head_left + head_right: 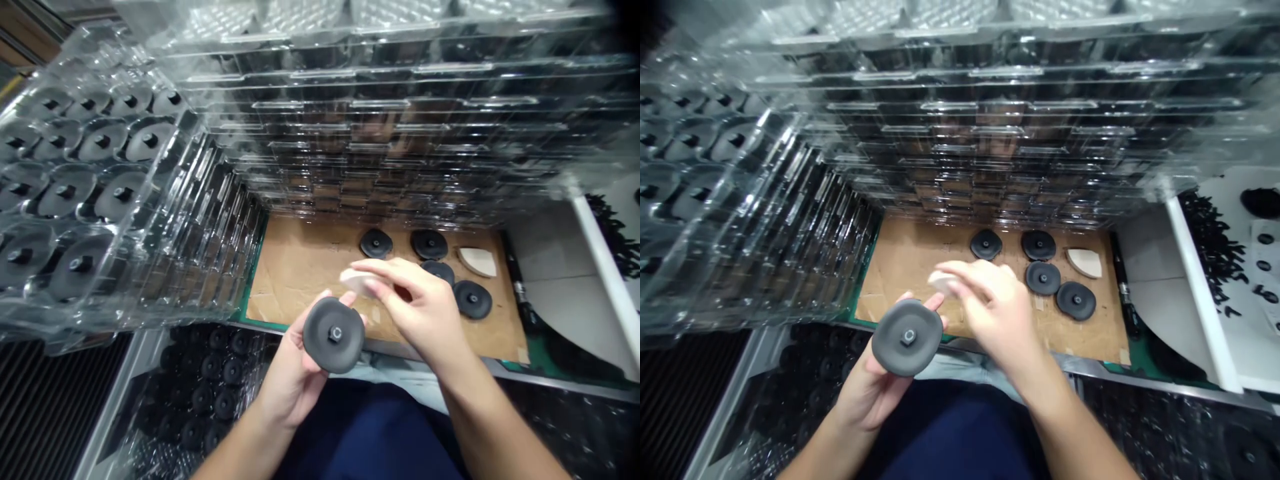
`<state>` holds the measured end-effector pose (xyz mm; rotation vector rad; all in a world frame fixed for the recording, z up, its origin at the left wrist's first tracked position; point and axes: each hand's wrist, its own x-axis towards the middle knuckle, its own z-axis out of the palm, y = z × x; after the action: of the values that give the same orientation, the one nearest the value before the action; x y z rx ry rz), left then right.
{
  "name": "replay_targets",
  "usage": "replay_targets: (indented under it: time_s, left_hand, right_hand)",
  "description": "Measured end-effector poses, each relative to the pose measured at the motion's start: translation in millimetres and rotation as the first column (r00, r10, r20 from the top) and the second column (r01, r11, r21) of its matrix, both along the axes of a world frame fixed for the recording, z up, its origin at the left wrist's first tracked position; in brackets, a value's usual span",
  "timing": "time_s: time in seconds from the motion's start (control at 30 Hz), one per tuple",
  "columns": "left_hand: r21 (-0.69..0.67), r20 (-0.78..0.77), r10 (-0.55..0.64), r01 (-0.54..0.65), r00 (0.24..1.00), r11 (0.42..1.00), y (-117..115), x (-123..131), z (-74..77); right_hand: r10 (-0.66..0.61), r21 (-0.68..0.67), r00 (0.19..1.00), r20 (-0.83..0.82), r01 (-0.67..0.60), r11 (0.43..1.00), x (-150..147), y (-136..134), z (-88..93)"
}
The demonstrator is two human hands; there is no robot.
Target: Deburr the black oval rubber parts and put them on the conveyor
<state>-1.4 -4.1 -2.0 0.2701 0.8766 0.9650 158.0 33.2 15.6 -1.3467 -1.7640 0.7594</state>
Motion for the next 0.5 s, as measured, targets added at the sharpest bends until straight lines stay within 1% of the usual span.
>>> replay_targets:
  time_s: [0.03, 0.07, 0.13, 0.17, 0.2, 0.23, 0.27, 0.3, 0.33, 0.4, 0.43, 0.47, 0.5]
  left_hand:
    - [0.01, 0.045, 0.022, -0.022, 0.999, 1.0, -0.8, -1.9, -1.0]
    - [0.015, 0.082, 0.04, -0.041, 0.996, 0.999, -1.6, -3.8, -2.2]
    - [0.015, 0.097, 0.058, -0.06, 0.994, 0.998, -3.0, -7.5, -4.8]
    - [0.011, 0.085, 0.058, -0.059, 0.995, 0.998, -3.5, -8.9, -6.0]
    - [0.01, 0.073, 0.055, -0.056, 0.996, 0.998, -3.9, -9.9, -6.8]
    - [0.012, 0.064, 0.051, -0.052, 0.997, 0.999, -3.9, -10.2, -7.1]
    - [0.014, 0.062, 0.046, -0.046, 0.997, 0.999, -3.8, -9.9, -6.7]
    - [0.015, 0.066, 0.042, -0.043, 0.997, 0.999, -3.5, -9.1, -5.6]
    - [0.013, 0.07, 0.041, -0.042, 0.997, 0.999, -3.0, -7.7, -3.9]
    - [-0.002, 0.059, 0.045, -0.045, 0.997, 0.999, -2.2, -4.6, 0.3]
    - [-0.009, 0.044, 0.038, -0.038, 0.998, 0.999, -2.0, -3.4, 2.1]
    - [-0.01, 0.028, 0.018, -0.017, 0.999, 1.0, -2.0, -2.7, 3.3]
    - [-0.004, 0.013, -0.012, 0.012, 1.0, 1.0, -2.2, -2.6, 3.8]
  right_hand:
    - [-0.063, -0.084, 0.997, 0.051, 0.067, 0.994, 3.8, -1.5, -15.2]
    - [-0.085, -0.142, 0.992, 0.099, 0.098, 0.985, 6.6, -5.4, -31.1]
    - [-0.054, -0.183, 0.989, 0.138, 0.079, 0.98, 9.2, -18.4, -60.3]
    - [-0.038, -0.184, 0.99, 0.138, 0.063, 0.981, 9.5, -25.8, -71.3]
    - [-0.031, -0.185, 0.991, 0.133, 0.055, 0.981, 9.6, -32.3, -78.5]
    - [-0.034, -0.188, 0.991, 0.128, 0.058, 0.98, 9.5, -37.1, -80.9]
    - [-0.05, -0.192, 0.991, 0.124, 0.073, 0.979, 9.4, -39.8, -78.1]
    - [-0.074, -0.196, 0.99, 0.122, 0.097, 0.976, 8.8, -40.3, -70.3]
    - [-0.117, -0.19, 0.986, 0.116, 0.138, 0.972, 7.4, -39.0, -57.9]
    - [-0.215, -0.12, 0.973, 0.082, 0.224, 0.967, 0.4, -33.9, -24.7]
    - [-0.267, -0.036, 0.963, 0.04, 0.269, 0.963, -5.3, -31.5, -7.0]
    - [-0.249, 0.072, 0.969, 0.006, 0.247, 0.966, -12.2, -29.9, 9.1]
    - [-0.173, 0.161, 0.985, 0.007, 0.169, 0.972, -19.3, -29.3, 22.3]
